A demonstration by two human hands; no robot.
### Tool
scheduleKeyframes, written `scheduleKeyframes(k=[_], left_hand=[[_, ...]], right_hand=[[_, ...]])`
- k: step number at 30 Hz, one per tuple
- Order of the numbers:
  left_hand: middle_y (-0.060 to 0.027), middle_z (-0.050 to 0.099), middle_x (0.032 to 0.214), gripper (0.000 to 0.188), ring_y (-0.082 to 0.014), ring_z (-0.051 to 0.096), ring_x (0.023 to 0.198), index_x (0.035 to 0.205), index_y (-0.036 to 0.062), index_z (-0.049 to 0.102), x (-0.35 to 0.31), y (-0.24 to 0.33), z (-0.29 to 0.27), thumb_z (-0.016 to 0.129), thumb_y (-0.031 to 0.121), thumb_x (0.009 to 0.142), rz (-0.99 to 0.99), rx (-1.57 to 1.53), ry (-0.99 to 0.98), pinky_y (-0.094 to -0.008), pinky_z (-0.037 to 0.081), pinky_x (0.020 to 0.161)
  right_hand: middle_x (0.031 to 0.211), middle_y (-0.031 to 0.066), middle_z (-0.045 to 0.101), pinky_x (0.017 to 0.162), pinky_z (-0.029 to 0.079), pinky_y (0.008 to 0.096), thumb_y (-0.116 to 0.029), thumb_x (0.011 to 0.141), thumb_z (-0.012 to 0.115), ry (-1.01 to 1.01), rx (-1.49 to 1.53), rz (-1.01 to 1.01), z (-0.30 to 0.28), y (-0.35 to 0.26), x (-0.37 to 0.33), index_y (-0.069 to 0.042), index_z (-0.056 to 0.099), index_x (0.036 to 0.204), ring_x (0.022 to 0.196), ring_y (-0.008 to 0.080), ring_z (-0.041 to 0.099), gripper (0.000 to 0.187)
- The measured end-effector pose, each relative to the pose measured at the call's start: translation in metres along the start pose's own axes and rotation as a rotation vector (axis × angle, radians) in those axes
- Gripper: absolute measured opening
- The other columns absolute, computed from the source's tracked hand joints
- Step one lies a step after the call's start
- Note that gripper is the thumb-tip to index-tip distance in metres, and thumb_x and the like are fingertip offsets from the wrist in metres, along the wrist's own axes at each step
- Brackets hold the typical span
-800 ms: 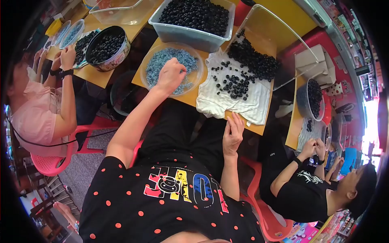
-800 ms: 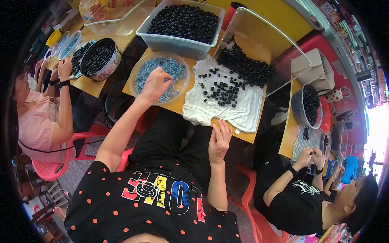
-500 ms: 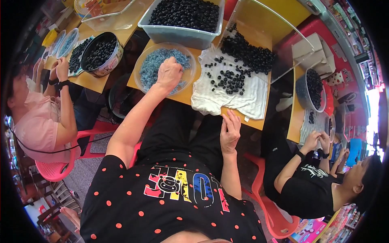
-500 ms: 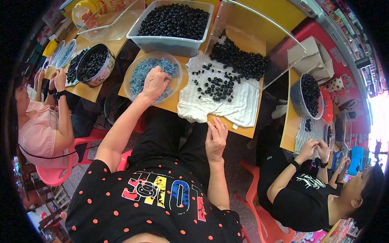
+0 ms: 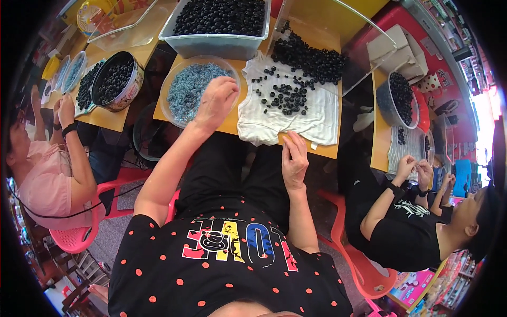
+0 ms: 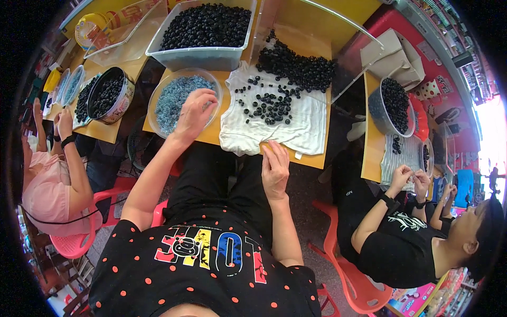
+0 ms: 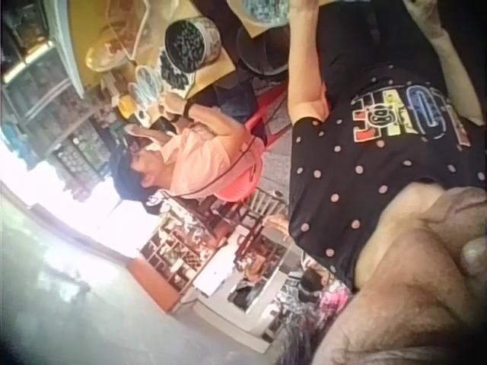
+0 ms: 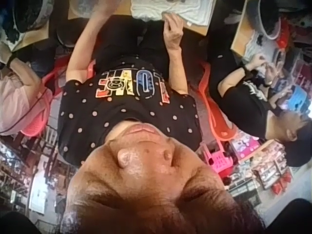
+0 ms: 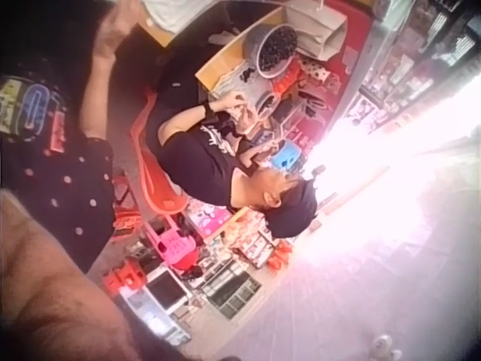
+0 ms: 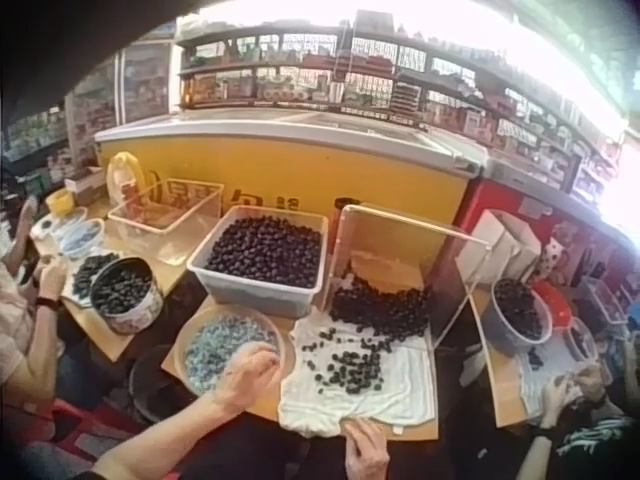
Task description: The person sorts and cleans small black beads on a white cloth by hand.
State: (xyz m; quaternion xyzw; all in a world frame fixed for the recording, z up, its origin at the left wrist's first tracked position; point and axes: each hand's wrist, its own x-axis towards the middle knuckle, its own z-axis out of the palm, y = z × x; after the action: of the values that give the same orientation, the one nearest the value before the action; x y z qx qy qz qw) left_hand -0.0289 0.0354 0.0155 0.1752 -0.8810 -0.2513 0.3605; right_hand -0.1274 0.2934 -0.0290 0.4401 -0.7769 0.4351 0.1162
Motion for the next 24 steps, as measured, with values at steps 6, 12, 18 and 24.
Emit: scheduleKeyframes(k=[6, 12, 18, 24], left_hand=[[-0.0059, 0.071, 0.091, 0.014, -0.0083, 0.064, 0.081, 0.097, -0.0023, 0.069, -0.016, 0.045, 0.022, 0.068, 0.010, 0.092, -0.617, -0.969, -0.347, -0.0233, 0.050, 0.073], [-0.0031, 0.069, 0.086, 0.012, -0.0075, 0.062, 0.076, 0.099, 0.0015, 0.067, -0.037, 0.062, 0.040, 0.068, 0.011, 0.092, -0.738, -1.172, -0.444, -0.0225, 0.050, 0.070], [-0.0032, 0.068, 0.082, 0.019, -0.0079, 0.062, 0.072, 0.102, 0.0051, 0.060, -0.045, 0.060, 0.047, 0.073, 0.010, 0.089, -0.865, -1.277, -0.517, -0.0211, 0.049, 0.065], [-0.0049, 0.068, 0.086, 0.025, -0.0090, 0.062, 0.074, 0.107, 0.0070, 0.057, -0.041, 0.060, 0.046, 0.073, 0.011, 0.089, -0.988, -1.256, -0.710, -0.0215, 0.050, 0.065]], right_hand=[[0.110, 0.0137, 0.068, 0.085, 0.052, 0.0344, -0.004, 0.092, 0.065, -0.074, 0.266, 0.178, -0.005, -0.013, 0.041, -0.001, 0.070, 0.110, 0.098, 0.0267, 0.066, 0.019], [0.096, 0.0046, 0.063, 0.071, 0.044, 0.0227, -0.008, 0.096, 0.064, -0.218, 0.506, 0.292, -0.008, -0.029, 0.050, -0.003, 0.071, 0.116, 0.081, 0.0095, 0.055, 0.022], [0.097, 0.0044, 0.063, 0.074, 0.043, 0.0234, -0.009, 0.095, 0.064, -0.253, 0.576, 0.420, -0.012, -0.024, 0.031, -0.002, 0.071, 0.114, 0.084, 0.0099, 0.055, 0.021], [0.098, 0.0056, 0.065, 0.080, 0.047, 0.0227, -0.010, 0.096, 0.064, -0.345, 0.877, 0.564, -0.010, -0.006, 0.017, 0.002, 0.071, 0.110, 0.090, 0.0117, 0.062, 0.020]])
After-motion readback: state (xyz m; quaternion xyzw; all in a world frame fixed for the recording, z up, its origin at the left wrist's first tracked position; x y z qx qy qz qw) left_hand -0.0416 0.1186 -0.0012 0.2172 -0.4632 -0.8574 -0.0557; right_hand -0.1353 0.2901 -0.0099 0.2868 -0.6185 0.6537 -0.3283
